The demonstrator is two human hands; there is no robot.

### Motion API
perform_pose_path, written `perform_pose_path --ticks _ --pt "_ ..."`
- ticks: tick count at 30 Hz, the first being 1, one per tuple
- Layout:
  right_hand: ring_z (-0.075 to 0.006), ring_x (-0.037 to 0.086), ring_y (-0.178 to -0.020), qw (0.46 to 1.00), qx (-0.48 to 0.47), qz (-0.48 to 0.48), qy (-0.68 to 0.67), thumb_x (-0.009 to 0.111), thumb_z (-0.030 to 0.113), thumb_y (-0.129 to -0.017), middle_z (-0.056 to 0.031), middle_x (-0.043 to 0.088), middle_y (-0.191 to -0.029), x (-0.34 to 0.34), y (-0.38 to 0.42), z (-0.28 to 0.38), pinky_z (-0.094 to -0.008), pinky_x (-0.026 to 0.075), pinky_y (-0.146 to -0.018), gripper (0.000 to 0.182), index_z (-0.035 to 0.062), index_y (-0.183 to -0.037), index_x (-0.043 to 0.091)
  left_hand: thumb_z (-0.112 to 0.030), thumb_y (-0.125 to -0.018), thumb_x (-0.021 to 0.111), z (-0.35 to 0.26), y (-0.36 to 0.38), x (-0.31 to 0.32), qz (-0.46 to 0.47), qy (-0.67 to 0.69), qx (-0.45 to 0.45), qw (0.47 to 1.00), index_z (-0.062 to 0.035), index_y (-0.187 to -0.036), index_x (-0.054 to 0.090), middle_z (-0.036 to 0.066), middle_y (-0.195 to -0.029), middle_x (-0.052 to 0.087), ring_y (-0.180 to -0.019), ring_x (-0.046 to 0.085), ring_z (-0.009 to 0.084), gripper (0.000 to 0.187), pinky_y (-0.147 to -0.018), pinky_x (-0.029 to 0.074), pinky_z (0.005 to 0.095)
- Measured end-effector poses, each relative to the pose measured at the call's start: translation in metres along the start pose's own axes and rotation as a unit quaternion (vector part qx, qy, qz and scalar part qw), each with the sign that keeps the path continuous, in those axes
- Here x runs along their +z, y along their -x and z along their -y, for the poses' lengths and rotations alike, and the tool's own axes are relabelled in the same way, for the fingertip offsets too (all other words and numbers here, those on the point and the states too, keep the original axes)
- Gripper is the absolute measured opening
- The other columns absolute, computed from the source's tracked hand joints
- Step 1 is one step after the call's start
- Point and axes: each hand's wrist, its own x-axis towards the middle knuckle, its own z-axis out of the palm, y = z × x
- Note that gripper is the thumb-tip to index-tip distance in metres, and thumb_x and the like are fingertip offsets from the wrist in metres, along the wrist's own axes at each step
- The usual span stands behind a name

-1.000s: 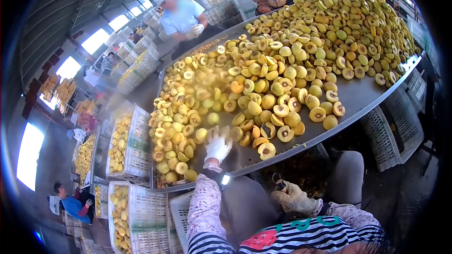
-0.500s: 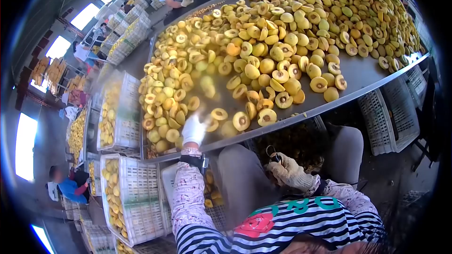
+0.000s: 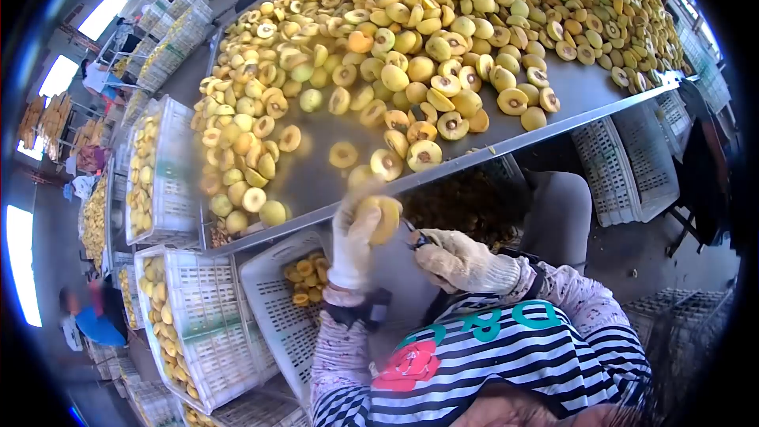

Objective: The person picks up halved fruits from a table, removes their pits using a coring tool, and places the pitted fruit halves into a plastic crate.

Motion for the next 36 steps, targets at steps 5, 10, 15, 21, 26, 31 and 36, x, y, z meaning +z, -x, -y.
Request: perform_pose_path --ticks 5,10,15,21,26,31,36 --pt "-0.0241 0.065 -0.079 0.97 0.037 -0.115 0.21 0.052 0.042 -0.1 -0.0105 0.067 -0.087 -0.002 -0.016 -0.017 -0.0359 0.051 -0.074 0.04 0.0056 -0.112 0.062 -0.038 -0.104 0.051 0.014 0.013 0.045 -0.124 0.243 -0.066 0.96 -0.0011 -0.126 0.058 0.014 -0.107 0.065 -0.088 0.063 0.0197 0.044 -0.078 0.056 0.033" --pt "-0.0304 0.067 -0.091 0.966 0.054 -0.142 0.208 0.052 0.046 -0.099 -0.015 0.069 -0.095 0.0 -0.007 -0.011 -0.0405 0.051 -0.083 0.046 0.0068 -0.12 0.063 -0.04 -0.103 0.052 0.02 0.014 0.05 -0.133 0.276 -0.061 0.95 -0.001 -0.135 0.053 0.014 -0.116 0.062 -0.099 0.064 0.0239 0.05 -0.087 0.058 0.038" --pt "-0.03 0.068 -0.093 0.958 0.064 -0.167 0.225 0.053 0.048 -0.099 -0.015 0.071 -0.096 0.0 -0.009 -0.016 -0.0391 0.052 -0.084 0.048 0.0071 -0.121 0.064 -0.022 -0.103 0.056 0.017 0.017 0.052 -0.152 0.233 -0.031 0.96 0.0001 -0.137 0.054 0.015 -0.122 0.064 -0.101 0.065 0.0236 0.041 -0.087 0.057 0.0362" --pt "-0.0312 0.069 -0.089 0.967 0.088 -0.131 0.199 0.052 0.047 -0.1 -0.0157 0.071 -0.094 -0.002 -0.007 -0.005 -0.0389 0.053 -0.081 0.048 0.0036 -0.119 0.064 -0.039 -0.106 0.048 0.024 0.02 0.062 -0.134 0.127 -0.002 0.983 0.0025 -0.136 0.05 0.015 -0.12 0.061 -0.103 0.064 0.0253 0.052 -0.097 0.055 0.0408" --pt "-0.0352 0.068 -0.097 0.963 -0.01 -0.175 0.207 0.054 0.043 -0.101 -0.0195 0.071 -0.102 -0.002 -0.014 -0.029 -0.0408 0.052 -0.085 0.044 0.0044 -0.12 0.063 -0.044 -0.106 0.045 0.018 0.018 0.08 -0.182 0.1 -0.024 0.978 0.0019 -0.127 0.055 0.015 -0.117 0.062 -0.102 0.065 0.0245 0.051 -0.093 0.055 0.0396" --pt "-0.0349 0.068 -0.098 0.964 -0.033 -0.142 0.222 0.056 0.046 -0.1 -0.0187 0.071 -0.104 -0.012 -0.011 -0.036 -0.0402 0.052 -0.086 0.046 0.0053 -0.122 0.062 -0.03 -0.103 0.056 0.015 0.013 0.076 -0.172 0.133 -0.088 0.972 0.0031 -0.119 0.061 0.013 -0.104 0.067 -0.092 0.064 0.021 0.037 -0.08 0.054 0.0301" --pt "-0.0304 0.066 -0.09 0.972 -0.099 -0.112 0.183 0.054 0.048 -0.101 -0.0152 0.07 -0.096 -0.022 -0.005 -0.047 -0.039 0.051 -0.082 0.048 0.0046 -0.119 0.061 -0.029 -0.105 0.05 0.006 0.013 0.091 -0.143 0.079 -0.065 0.984 0.0031 -0.126 0.061 0.013 -0.098 0.069 -0.085 0.065 0.0208 0.04 -0.076 0.054 0.0298"
